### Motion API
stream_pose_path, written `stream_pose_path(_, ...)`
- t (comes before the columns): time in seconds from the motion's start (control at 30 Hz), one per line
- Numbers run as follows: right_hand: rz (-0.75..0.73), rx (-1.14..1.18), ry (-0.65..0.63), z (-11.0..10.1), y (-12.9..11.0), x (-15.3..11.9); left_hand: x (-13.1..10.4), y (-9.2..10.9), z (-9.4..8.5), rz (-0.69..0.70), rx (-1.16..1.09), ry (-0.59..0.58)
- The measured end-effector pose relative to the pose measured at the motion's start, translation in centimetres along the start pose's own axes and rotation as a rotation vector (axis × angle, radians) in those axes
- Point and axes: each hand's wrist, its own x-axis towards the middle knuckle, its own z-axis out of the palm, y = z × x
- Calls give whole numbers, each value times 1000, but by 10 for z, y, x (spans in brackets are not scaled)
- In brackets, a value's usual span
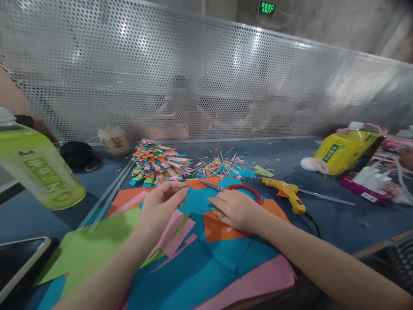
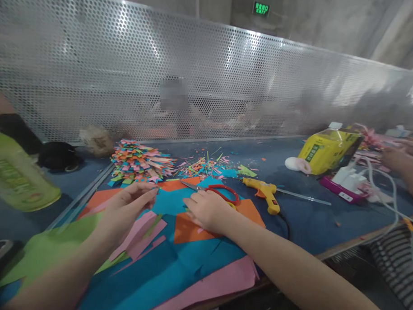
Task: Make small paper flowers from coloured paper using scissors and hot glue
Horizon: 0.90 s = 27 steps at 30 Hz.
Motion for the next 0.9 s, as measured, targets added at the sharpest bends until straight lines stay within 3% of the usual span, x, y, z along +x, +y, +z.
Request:
stream_pose_path(0.2, 182, 31, -37, -2, -10, 12, 0, 0, 1, 1, -52, -7)
stream_pose_path(0.37, 144, -5, -51, -1, -9, 14, 3, -4, -1, 21, -41, -1)
stream_pose_path(0.47, 124, 94, -6, -1, -4, 10, 2, -3, -1, 16, -31, 10)
stream_pose_path(0.57, 218, 407, 122, -4, 1, 7, 1, -2, 0, -15, -59, 21)
stream_pose_path(0.67, 407, 851, 224, -9, 5, 5, 0, 0, 0, -41, -91, 13)
stream_pose_path(0.77, 550, 1197, 213, -13, 9, 5, -2, 1, 2, -70, -131, -12)
stream_pose_path(0.9, 566, 1506, 189, -12, 8, 5, -5, 2, 4, -94, -183, -26)
